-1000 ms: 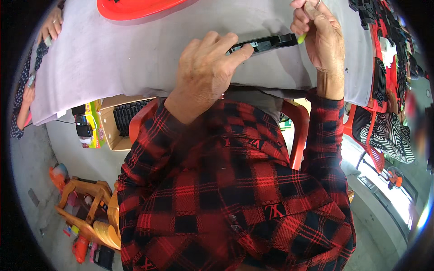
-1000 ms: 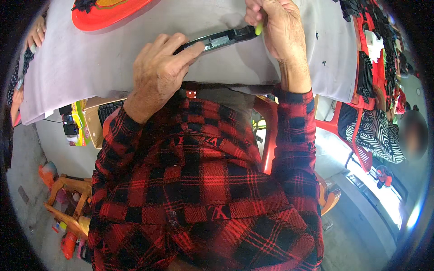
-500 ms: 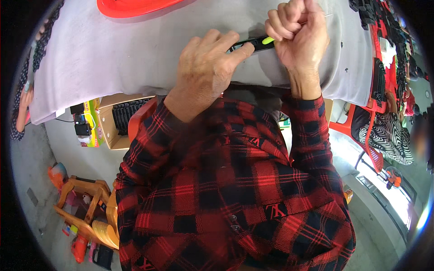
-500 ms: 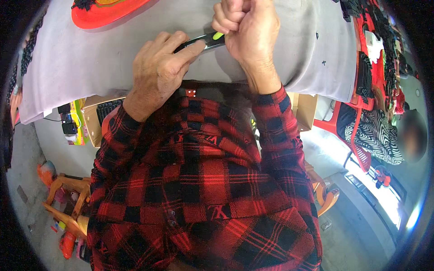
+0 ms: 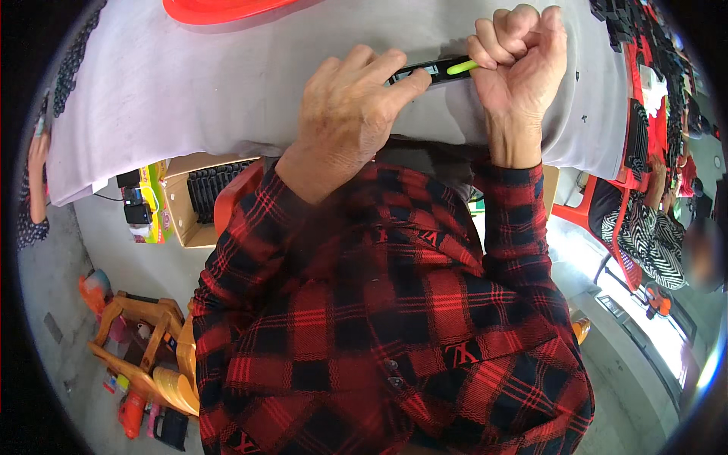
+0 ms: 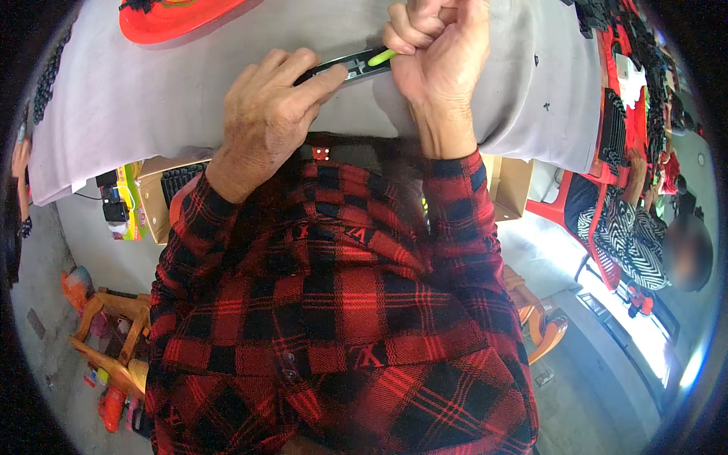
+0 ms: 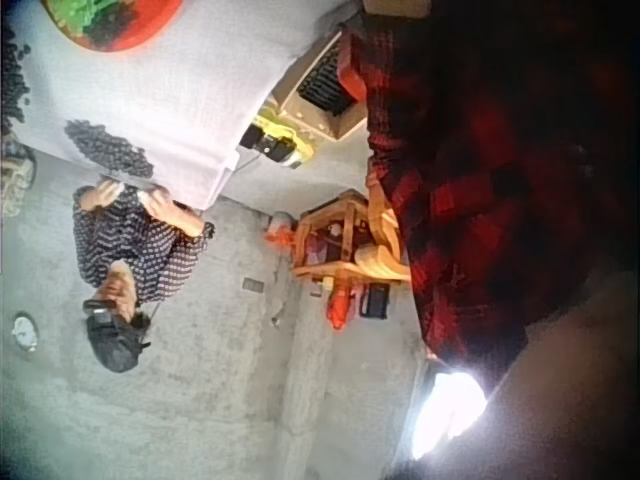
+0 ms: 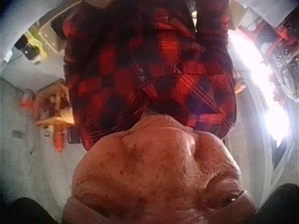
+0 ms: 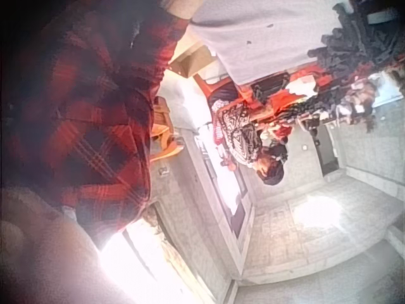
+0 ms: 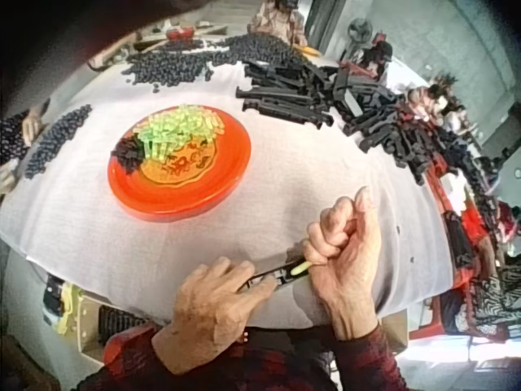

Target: The person assembles internal components into a black plastic housing using a small adjustment tool.

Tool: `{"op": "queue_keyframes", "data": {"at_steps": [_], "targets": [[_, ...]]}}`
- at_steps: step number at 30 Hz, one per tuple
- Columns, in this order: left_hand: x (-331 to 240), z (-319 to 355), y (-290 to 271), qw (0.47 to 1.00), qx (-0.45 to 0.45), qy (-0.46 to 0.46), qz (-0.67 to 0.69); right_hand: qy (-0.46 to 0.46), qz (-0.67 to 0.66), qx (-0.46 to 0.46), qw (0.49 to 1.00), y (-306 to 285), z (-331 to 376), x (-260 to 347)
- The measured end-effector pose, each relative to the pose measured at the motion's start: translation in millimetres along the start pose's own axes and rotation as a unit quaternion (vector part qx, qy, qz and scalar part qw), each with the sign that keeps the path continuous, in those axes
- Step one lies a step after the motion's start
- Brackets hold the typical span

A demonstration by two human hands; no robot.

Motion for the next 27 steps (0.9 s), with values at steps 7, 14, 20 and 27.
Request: {"op": "queue_keyframes", "data": {"at_steps": [7, 14, 20, 27], "targets": [[-1, -1, 1, 1.000, -0.010, 0.009, 0.004, -0.129, 0.312, -0.209, 0.918, -3, 5, 2], [-1, -1, -1, 1.000, -0.012, 0.009, 0.002, -0.135, 0.331, -0.204, 0.911, -3, 5, -1], [-1, -1, -1, 1.000, -0.003, 0.006, -0.004, -0.142, 0.369, -0.201, 0.897, -2, 5, -4], [0, -2, 0, 1.000, 0.012, 0.006, -0.012, -0.155, 0.380, -0.218, 0.885, -2, 4, -9]]}}
Point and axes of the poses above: each hand's wrist, its own z-axis away from the middle knuckle, its own y-axis out of the palm, x = y × z, the point moved 4 cm from there along -z, towards the middle knuckle, and after that the axes turned 13 degrees about -x, right-handed, at the moved point
